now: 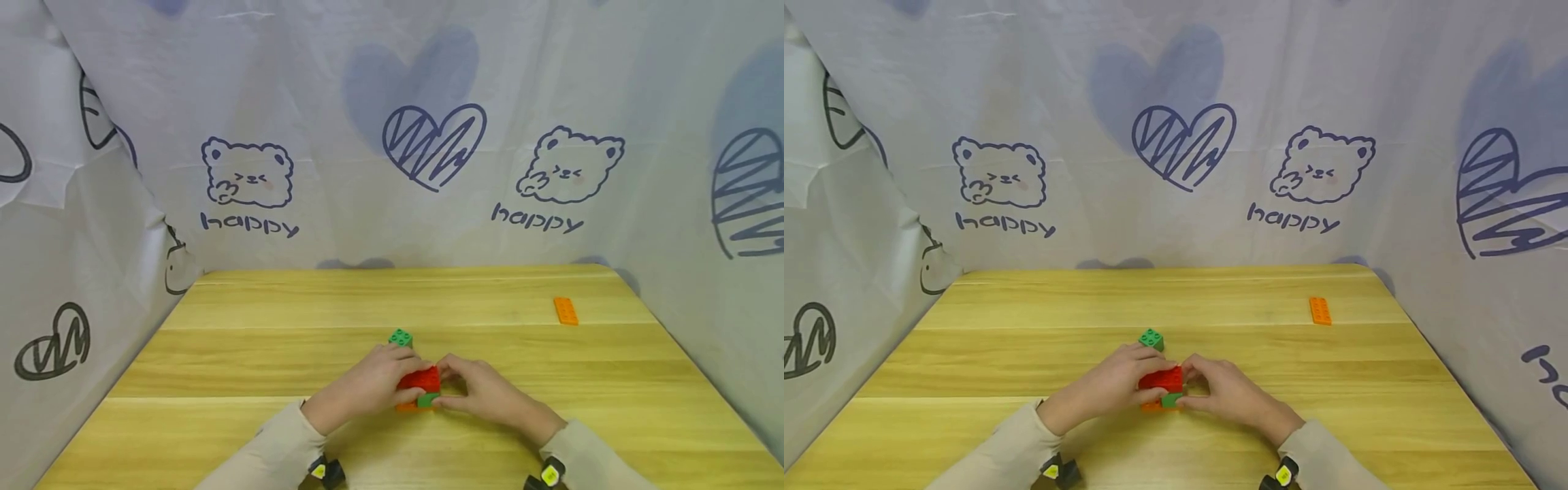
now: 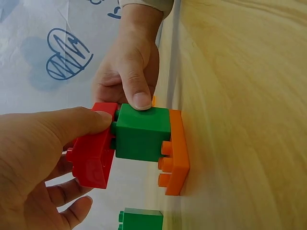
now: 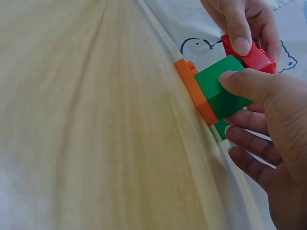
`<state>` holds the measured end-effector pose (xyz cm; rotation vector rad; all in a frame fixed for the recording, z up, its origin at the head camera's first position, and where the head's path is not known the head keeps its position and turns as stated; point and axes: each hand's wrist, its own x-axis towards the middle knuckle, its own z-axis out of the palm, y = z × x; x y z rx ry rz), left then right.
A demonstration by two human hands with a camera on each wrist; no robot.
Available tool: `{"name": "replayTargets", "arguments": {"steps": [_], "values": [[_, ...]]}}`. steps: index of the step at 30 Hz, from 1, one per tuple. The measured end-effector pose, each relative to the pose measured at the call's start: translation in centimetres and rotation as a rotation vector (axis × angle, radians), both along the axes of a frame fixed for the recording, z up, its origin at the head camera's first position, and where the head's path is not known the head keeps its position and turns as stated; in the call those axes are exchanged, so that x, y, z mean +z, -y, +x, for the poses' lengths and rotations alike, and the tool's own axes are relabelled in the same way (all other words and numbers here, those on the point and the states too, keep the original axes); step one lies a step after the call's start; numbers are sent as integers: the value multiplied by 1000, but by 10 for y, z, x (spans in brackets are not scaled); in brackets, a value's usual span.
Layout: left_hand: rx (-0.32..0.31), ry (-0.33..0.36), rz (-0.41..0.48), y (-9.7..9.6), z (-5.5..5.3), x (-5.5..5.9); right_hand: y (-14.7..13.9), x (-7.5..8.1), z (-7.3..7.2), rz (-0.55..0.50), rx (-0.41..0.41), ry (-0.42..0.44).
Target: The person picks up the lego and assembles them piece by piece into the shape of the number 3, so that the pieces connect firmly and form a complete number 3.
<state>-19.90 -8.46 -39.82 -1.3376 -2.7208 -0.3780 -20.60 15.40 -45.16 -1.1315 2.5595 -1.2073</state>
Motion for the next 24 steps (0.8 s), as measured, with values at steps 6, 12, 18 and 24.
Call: {"name": "replayTargets", "arguments": {"steps": [6,12,18,24], "values": [[-18,-34,15,1,0,-2,1,1,1,9,-4,-6],[-66,-139,-20,-1,-3,0,0,3,0,17,-20,-1],[-87,-198,-23,0,-2,0,1,1,-1,17,-16,-9],[-68,-192,-20,1,0,-2,0,3,2,20,-2,-2]]}}
